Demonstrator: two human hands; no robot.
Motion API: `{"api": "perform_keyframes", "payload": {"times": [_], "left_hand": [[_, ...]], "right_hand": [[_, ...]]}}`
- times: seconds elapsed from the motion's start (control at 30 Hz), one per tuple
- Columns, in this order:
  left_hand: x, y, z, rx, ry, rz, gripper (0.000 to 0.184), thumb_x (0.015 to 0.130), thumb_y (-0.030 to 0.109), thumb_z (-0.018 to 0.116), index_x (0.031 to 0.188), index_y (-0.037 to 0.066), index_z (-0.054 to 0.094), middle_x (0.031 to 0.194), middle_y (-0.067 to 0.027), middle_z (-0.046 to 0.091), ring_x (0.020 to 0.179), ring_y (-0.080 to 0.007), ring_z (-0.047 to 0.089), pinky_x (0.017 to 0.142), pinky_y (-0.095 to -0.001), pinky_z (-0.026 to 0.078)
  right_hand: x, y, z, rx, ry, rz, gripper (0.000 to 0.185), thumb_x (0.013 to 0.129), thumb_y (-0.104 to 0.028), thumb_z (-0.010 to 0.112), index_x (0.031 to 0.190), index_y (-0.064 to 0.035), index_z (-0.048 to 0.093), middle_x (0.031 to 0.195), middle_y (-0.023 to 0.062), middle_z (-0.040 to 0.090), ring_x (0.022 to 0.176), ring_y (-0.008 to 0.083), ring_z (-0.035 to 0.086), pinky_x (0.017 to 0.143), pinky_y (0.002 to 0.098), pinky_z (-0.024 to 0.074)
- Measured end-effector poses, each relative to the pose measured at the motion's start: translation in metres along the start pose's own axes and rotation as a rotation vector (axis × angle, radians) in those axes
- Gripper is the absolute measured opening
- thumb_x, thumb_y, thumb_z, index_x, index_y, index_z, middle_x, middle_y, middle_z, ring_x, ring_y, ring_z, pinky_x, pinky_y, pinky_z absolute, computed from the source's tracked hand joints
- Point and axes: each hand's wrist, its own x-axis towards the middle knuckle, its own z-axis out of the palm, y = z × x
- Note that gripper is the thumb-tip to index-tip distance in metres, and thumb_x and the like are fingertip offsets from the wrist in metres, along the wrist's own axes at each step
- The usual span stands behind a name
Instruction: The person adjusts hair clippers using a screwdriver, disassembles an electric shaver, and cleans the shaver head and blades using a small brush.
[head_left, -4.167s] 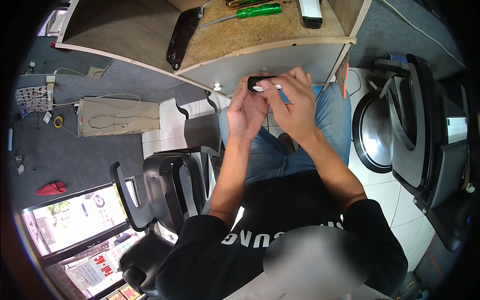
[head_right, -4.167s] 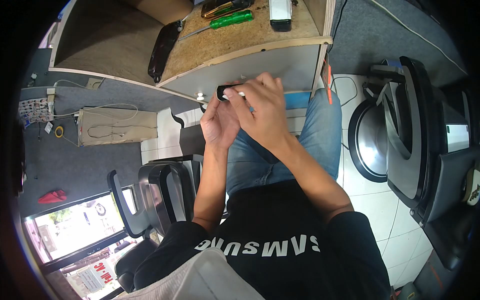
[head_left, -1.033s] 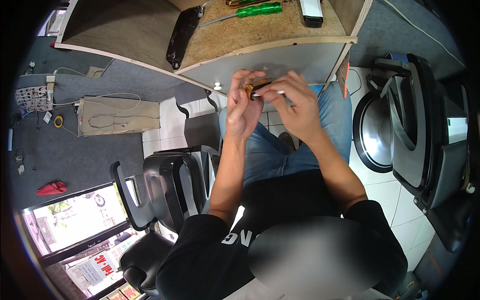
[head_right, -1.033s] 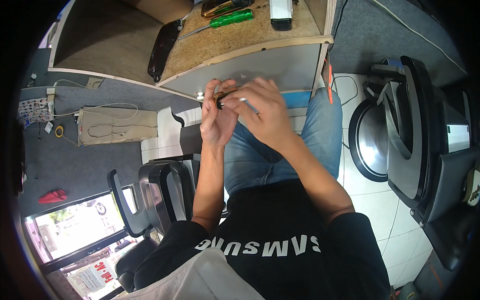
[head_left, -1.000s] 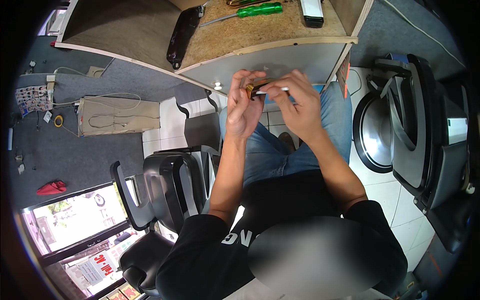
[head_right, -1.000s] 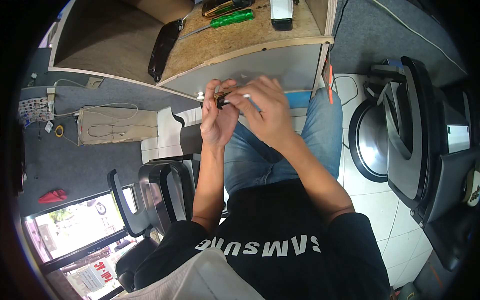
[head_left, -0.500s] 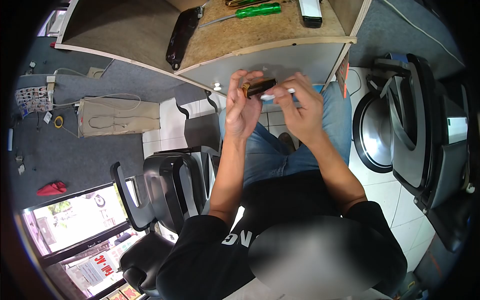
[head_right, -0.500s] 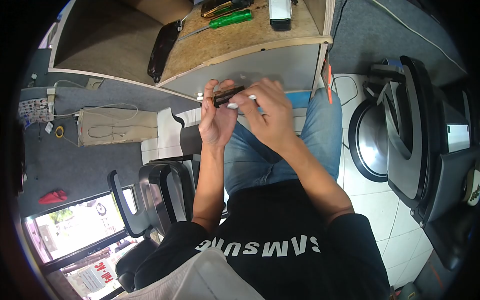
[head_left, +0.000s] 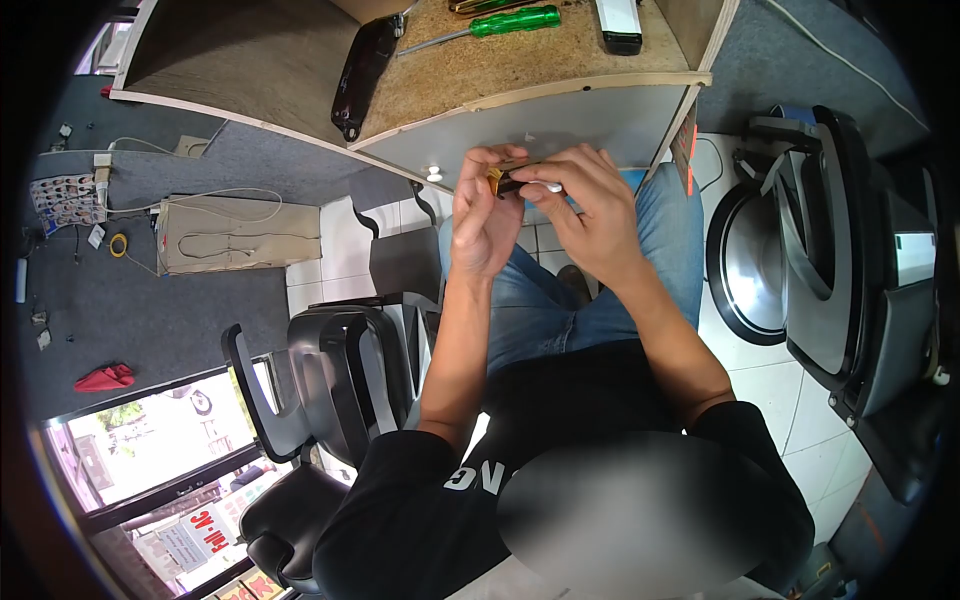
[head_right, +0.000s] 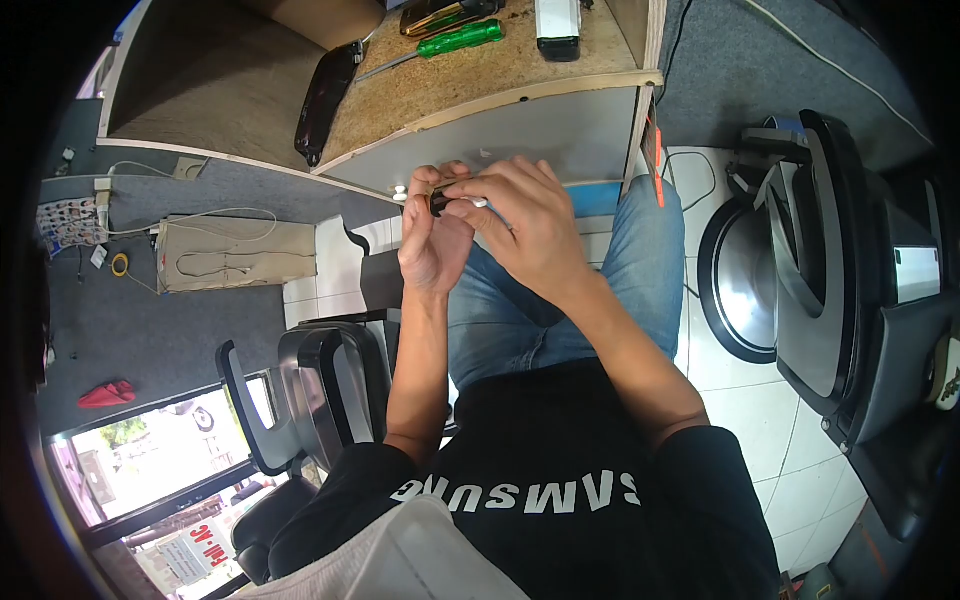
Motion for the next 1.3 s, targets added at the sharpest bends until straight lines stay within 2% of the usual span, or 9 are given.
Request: {"api": "perform_keyframes", "payload": {"times": [0.3, 0.5, 0.6, 0.7, 0.9, 1.0, 1.1, 1.2, 1.3], "left_hand": [[0.002, -0.002, 0.0, 0.029, 0.016, 0.031, 0.033, 0.106, 0.032, 0.068, 0.13, 0.013, 0.055, 0.14, -0.012, 0.058, 0.131, -0.0231, 0.056, 0.111, -0.0429, 0.04], [0.0, -0.001, 0.003, 0.041, 0.052, -0.016, 0.035, 0.105, 0.033, 0.069, 0.131, 0.013, 0.055, 0.142, -0.0103, 0.058, 0.132, -0.0227, 0.056, 0.114, -0.0426, 0.038], [-0.001, -0.003, 0.001, 0.06, 0.049, 0.019, 0.037, 0.105, 0.032, 0.07, 0.132, 0.013, 0.054, 0.143, -0.0096, 0.057, 0.134, -0.0222, 0.054, 0.115, -0.0424, 0.037], [-0.002, -0.002, -0.001, 0.056, 0.044, 0.012, 0.039, 0.104, 0.03, 0.071, 0.134, 0.013, 0.053, 0.144, -0.0094, 0.056, 0.136, -0.0223, 0.053, 0.116, -0.0422, 0.036], [0.002, -0.004, 0.0, 0.106, 0.036, 0.05, 0.039, 0.104, 0.025, 0.07, 0.136, 0.012, 0.052, 0.144, -0.0111, 0.056, 0.136, -0.024, 0.053, 0.116, -0.0418, 0.037], [0.0, -0.003, 0.002, 0.12, 0.06, 0.064, 0.043, 0.104, 0.03, 0.072, 0.139, 0.013, 0.052, 0.146, -0.0112, 0.059, 0.133, -0.022, 0.057, 0.117, -0.0409, 0.037], [0.002, -0.004, 0.001, 0.129, 0.06, 0.084, 0.044, 0.104, 0.03, 0.072, 0.139, 0.013, 0.052, 0.145, -0.0112, 0.059, 0.132, -0.0216, 0.058, 0.116, -0.0407, 0.038], [0.002, -0.003, 0.003, 0.139, 0.055, 0.096, 0.038, 0.106, 0.022, 0.068, 0.138, 0.011, 0.051, 0.143, -0.011, 0.056, 0.136, -0.0239, 0.052, 0.117, -0.0408, 0.036], [0.0, -0.005, 0.003, 0.127, 0.082, 0.076, 0.038, 0.106, 0.021, 0.067, 0.139, 0.011, 0.05, 0.142, -0.0108, 0.057, 0.135, -0.0229, 0.052, 0.117, -0.0404, 0.036]], "right_hand": [[0.0, -0.002, -0.008, 0.017, 0.137, 0.125, 0.011, 0.101, -0.016, 0.071, 0.098, -0.006, 0.073, 0.086, 0.0062, 0.07, 0.077, 0.0264, 0.063, 0.073, 0.0387, 0.0418], [0.001, -0.004, 0.002, 0.031, 0.02, 0.008, 0.011, 0.101, -0.016, 0.07, 0.099, -0.006, 0.072, 0.087, 0.007, 0.07, 0.076, 0.0268, 0.063, 0.073, 0.0389, 0.0419], [0.001, -0.002, -0.002, -0.144, 0.044, 0.053, 0.011, 0.102, -0.016, 0.069, 0.099, -0.0055, 0.071, 0.087, 0.0075, 0.07, 0.077, 0.0276, 0.064, 0.073, 0.0394, 0.0419], [0.001, -0.003, -0.001, 0.007, 0.103, 0.16, 0.012, 0.103, -0.016, 0.067, 0.098, -0.0052, 0.069, 0.087, 0.0081, 0.069, 0.077, 0.0297, 0.063, 0.072, 0.0403, 0.0416], [-0.001, 0.003, -0.001, -0.166, 0.057, 0.054, 0.013, 0.103, -0.017, 0.068, 0.098, -0.0057, 0.07, 0.086, 0.0074, 0.07, 0.074, 0.0273, 0.062, 0.071, 0.0397, 0.0415], [-0.002, 0.003, -0.005, -0.067, 0.106, 0.184, 0.013, 0.102, -0.018, 0.07, 0.097, -0.0057, 0.072, 0.085, 0.0067, 0.07, 0.075, 0.0261, 0.063, 0.071, 0.0396, 0.0415], [0.0, 0.002, -0.001, -0.049, 0.091, 0.119, 0.014, 0.1, -0.019, 0.072, 0.096, -0.0059, 0.073, 0.084, 0.0064, 0.07, 0.072, 0.0259, 0.062, 0.07, 0.0397, 0.0412], [-0.002, 0.006, 0.002, -0.182, 0.048, 0.048, 0.014, 0.1, -0.02, 0.073, 0.095, -0.006, 0.074, 0.085, 0.0063, 0.071, 0.072, 0.0252, 0.062, 0.07, 0.0391, 0.0415], [-0.004, 0.005, 0.002, -0.146, 0.131, 0.148, 0.013, 0.098, -0.018, 0.075, 0.096, -0.0059, 0.075, 0.085, 0.006, 0.072, 0.074, 0.0247, 0.064, 0.07, 0.0391, 0.0415]]}}
